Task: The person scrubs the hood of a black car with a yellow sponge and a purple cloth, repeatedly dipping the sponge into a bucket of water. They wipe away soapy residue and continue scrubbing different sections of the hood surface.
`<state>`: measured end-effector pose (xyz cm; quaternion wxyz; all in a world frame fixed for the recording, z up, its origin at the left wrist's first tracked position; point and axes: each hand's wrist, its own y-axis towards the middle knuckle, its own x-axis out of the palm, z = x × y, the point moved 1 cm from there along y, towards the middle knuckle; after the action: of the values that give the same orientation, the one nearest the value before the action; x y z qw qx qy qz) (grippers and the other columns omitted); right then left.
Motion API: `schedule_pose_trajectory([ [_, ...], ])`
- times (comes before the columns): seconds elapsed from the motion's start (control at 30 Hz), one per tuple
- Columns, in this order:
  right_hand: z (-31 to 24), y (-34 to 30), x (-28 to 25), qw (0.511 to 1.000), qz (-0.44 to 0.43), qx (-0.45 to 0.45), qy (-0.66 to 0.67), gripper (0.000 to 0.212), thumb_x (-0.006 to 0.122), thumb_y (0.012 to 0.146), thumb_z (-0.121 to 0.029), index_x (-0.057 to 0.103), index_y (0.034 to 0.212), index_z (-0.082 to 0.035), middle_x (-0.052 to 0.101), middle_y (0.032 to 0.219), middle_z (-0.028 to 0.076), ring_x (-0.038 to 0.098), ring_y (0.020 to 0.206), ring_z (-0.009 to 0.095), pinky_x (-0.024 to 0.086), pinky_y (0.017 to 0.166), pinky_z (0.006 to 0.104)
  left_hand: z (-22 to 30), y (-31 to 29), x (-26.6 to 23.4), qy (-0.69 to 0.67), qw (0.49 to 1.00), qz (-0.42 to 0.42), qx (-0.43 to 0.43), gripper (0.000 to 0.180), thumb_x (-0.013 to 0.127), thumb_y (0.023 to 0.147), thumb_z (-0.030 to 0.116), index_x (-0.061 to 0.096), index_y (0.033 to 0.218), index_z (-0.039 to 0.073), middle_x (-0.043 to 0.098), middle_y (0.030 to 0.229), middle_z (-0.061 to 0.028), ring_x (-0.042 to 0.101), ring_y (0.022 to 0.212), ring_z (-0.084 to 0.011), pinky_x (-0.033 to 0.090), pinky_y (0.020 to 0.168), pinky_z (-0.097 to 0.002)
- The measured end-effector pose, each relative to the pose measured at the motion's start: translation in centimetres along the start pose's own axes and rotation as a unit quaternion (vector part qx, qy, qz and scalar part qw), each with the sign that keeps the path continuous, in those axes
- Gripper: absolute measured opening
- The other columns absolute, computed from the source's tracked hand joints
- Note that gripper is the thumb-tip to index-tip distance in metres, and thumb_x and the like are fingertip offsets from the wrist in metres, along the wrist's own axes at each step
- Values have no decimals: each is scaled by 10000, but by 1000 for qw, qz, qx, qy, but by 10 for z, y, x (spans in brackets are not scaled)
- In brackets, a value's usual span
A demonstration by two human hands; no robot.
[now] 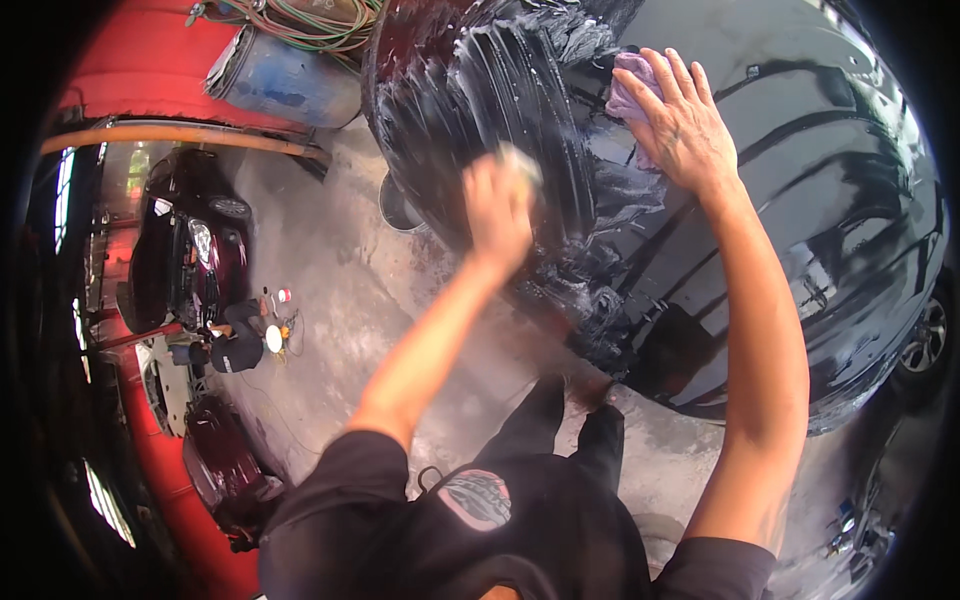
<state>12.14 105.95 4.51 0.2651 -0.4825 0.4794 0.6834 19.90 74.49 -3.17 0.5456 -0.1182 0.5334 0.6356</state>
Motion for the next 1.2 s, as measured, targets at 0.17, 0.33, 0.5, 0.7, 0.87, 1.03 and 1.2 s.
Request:
schedule_pose_trajectory([
  [0.17, -4, 5, -3, 1000, 5, -7, 9, 656, 721, 1068, -345, 528, 1685, -233, 443, 1767, 137, 396, 1653, 415, 298, 1389, 601, -54, 61, 2, 34, 998, 39, 37, 569, 725, 873, 112, 679, 1429, 1, 612, 1215, -226, 583, 1119, -468, 469, 962, -592],
  [0.33, -20, 21, -3, 999, 13, -23, 30, 667, 721, 1070, -329, 515, 1698, -239, 446, 1767, 140, 391, 1658, 420, 289, 1394, 598, -150, 199, -8, 94, 984, 93, -117, 275, 776, 971, 173, 717, 1233, 116, 689, 1228, -209, 638, 1192, -462, 521, 1009, -591],
  [0.5, -2, 3, -5, 1000, -14, 2, 1, 698, 726, 1070, -319, 491, 1724, -251, 432, 1783, 142, 377, 1670, 424, 288, 1394, 599, -25, -28, -18, -1, 1000, 19, 6, 516, 768, 967, 94, 667, 1464, -2, 634, 1278, -231, 592, 1173, -470, 484, 1027, -571],
  [0.7, -7, 15, -3, 1000, -5, -10, 11, 711, 727, 1058, -305, 493, 1727, -258, 428, 1786, 142, 373, 1673, 422, 285, 1396, 599, -118, 120, -10, 21, 997, 67, -30, 301, 770, 948, 145, 704, 1231, 66, 644, 1185, -226, 619, 1179, -473, 505, 1000, -582],
  [0.87, -12, 13, 2, 1000, -1, -12, 14, 729, 730, 1048, -306, 484, 1733, -255, 432, 1781, 141, 380, 1671, 412, 292, 1390, 601, -135, 155, -10, 71, 993, 55, -82, 265, 779, 965, 175, 692, 1194, 74, 673, 1202, -229, 633, 1151, -476, 520, 1002, -582],
  [1.03, 2, 3, -2, 1000, 1, -6, -7, 688, 716, 1069, -324, 500, 1716, -236, 446, 1770, 159, 394, 1659, 432, 304, 1384, 598, -5, -68, -9, -31, 999, -20, 2, 482, 791, 972, 209, 740, 1414, 22, 601, 1442, -259, 566, 1284, -474, 469, 1096, -567],
  [1.2, -18, 15, -2, 1000, 5, -17, 1, 656, 705, 1091, -356, 510, 1705, -233, 446, 1769, 143, 398, 1661, 413, 298, 1391, 585, -104, 174, -5, 55, 997, 59, -11, 291, 755, 982, 175, 678, 1235, 54, 654, 1216, -231, 611, 1150, -480, 487, 996, -598],
])
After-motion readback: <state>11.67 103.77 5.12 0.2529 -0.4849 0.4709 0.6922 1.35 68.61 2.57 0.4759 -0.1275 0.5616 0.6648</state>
